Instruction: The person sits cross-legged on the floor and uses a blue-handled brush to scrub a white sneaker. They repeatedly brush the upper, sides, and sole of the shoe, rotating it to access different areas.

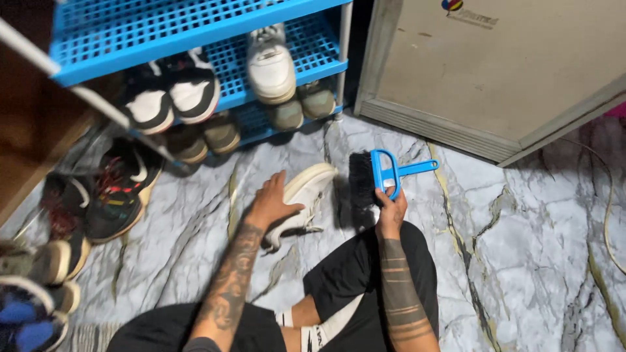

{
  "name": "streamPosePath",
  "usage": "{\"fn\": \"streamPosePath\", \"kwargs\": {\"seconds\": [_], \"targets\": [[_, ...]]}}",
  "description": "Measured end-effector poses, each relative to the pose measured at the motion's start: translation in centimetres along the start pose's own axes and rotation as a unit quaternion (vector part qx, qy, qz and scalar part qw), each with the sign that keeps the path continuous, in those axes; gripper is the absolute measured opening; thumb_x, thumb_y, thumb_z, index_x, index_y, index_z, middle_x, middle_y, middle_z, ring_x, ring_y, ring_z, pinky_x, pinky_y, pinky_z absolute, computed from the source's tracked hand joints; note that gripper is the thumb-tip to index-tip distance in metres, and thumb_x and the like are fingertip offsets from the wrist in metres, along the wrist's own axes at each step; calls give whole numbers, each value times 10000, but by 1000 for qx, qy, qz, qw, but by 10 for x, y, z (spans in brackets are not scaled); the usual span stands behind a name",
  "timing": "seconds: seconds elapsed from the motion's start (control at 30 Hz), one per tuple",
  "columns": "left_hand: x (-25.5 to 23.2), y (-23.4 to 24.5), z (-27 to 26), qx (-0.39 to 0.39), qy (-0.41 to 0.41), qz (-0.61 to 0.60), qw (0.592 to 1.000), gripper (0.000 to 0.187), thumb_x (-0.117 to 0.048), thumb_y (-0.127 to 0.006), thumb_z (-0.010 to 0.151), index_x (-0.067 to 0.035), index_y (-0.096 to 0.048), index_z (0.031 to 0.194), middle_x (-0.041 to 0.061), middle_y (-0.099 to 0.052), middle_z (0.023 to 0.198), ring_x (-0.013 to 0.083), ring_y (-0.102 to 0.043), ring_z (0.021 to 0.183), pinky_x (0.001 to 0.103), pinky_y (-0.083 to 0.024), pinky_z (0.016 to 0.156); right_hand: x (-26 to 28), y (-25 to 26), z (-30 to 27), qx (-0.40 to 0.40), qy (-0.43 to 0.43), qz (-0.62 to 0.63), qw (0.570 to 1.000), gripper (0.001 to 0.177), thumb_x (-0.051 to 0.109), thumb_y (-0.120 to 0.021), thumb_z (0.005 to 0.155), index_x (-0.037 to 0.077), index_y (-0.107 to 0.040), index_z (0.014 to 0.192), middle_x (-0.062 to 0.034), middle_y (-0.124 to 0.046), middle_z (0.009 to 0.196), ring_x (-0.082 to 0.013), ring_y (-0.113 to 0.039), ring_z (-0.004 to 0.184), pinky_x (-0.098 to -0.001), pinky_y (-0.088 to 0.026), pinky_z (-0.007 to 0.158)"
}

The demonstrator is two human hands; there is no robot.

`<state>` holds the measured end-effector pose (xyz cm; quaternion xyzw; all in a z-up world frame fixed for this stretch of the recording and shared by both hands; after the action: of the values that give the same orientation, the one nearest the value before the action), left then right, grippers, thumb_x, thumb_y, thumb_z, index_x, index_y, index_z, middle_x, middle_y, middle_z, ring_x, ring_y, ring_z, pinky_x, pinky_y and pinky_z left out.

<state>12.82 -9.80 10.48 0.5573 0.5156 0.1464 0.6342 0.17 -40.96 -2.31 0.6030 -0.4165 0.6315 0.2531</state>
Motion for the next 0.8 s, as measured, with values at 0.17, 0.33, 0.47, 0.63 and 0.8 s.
{"fn": "streamPosePath", "kwargs": {"seconds": [0.17, 0.33, 0.47, 0.63, 0.8], "targets": [[0, -46, 70, 20, -32, 57, 998, 954, -425, -781, 763, -193, -326, 1568, 115, -616, 1308, 359, -604, 1228, 563, -519, 957, 11, -26, 2, 1, -29, 16, 999, 296, 79, -811, 764, 139, -522, 775, 46, -506, 647, -63, -490, 565, -195, -380, 543], [23, -41, 69, -26, 37, 11, 999, 752, -363, -792, 743, -124, -532, 1407, 160, -683, 1190, 397, -674, 1129, 553, -564, 906, 24, -15, 1, 3, -38, -6, 999, 295, 99, -814, 750, 134, -522, 774, 35, -492, 653, -71, -488, 581, -205, -406, 542], [75, -6, 25, -150, 213, -75, 963, 833, -296, -780, 767, 46, -442, 1447, 325, -623, 1248, 529, -619, 1161, 645, -513, 951, 9, -8, 12, -9, -59, 24, 998, 283, 142, -813, 771, 130, -533, 812, 14, -492, 668, -104, -492, 596, -222, -450, 557], [114, 0, -86, -231, 390, -362, 815, 1092, -307, -831, 786, -146, -115, 1596, 343, -275, 1549, 517, -479, 1319, 550, -591, 872, -10, -8, 16, -12, -67, 43, 997, 295, 143, -832, 747, 130, -546, 818, -12, -510, 666, -141, -511, 598, -266, -481, 561], [47, 12, -158, -315, 424, -526, 667, 1185, -283, -912, 771, -136, -78, 1600, 360, -104, 1574, 571, -408, 1336, 624, -563, 876, 8, -19, 0, -5, -83, 48, 995, 297, 132, -830, 739, 145, -546, 825, -1, -511, 679, -155, -539, 631, -298, -525, 588]]}}
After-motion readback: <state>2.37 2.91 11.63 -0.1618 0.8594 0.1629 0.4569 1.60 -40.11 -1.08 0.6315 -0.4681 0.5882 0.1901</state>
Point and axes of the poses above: each hand's wrist, its own z-axis towards the middle knuckle, its own y-axis out of the back of the hand, x = y × z, the point moved 1 cm from there along z, towards the middle knuckle
